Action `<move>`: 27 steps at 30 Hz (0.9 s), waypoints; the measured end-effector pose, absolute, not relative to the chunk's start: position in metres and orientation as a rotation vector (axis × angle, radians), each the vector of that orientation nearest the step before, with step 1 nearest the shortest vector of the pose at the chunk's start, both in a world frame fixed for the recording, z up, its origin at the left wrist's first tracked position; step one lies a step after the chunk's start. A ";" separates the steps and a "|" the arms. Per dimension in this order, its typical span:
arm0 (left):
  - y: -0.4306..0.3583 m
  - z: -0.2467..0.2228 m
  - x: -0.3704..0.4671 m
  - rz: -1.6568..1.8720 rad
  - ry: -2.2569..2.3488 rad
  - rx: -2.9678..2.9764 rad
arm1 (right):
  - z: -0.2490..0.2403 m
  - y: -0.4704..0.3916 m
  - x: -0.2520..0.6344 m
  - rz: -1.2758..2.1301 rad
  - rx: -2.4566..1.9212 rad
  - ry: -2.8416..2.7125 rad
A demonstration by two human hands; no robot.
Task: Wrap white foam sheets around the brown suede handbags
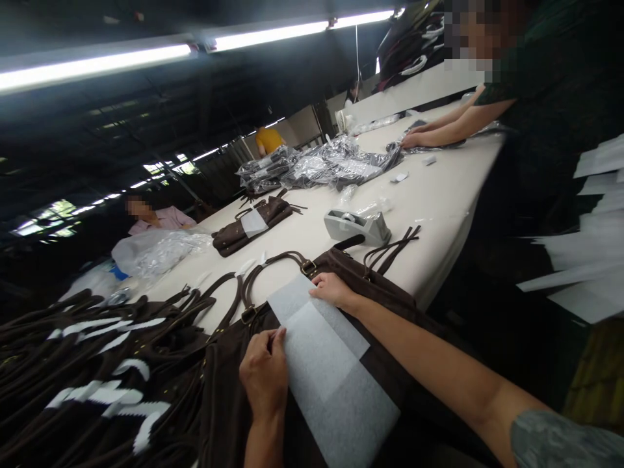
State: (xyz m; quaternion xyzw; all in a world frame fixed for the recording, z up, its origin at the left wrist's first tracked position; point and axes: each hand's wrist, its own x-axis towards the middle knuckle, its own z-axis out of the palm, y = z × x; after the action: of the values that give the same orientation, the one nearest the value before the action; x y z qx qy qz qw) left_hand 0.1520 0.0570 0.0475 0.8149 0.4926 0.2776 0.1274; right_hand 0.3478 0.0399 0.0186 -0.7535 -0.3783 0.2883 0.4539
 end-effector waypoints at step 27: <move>0.109 0.023 0.176 0.677 1.187 2.372 | 0.029 0.011 0.363 1.170 -1.565 -1.088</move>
State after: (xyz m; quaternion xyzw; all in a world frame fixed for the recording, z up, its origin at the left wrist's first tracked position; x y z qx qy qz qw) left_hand 0.1755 0.1095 0.0234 0.8489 0.4249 0.2422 0.2004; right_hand 0.3629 0.0114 0.0292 -0.6295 -0.4373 0.4703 0.4373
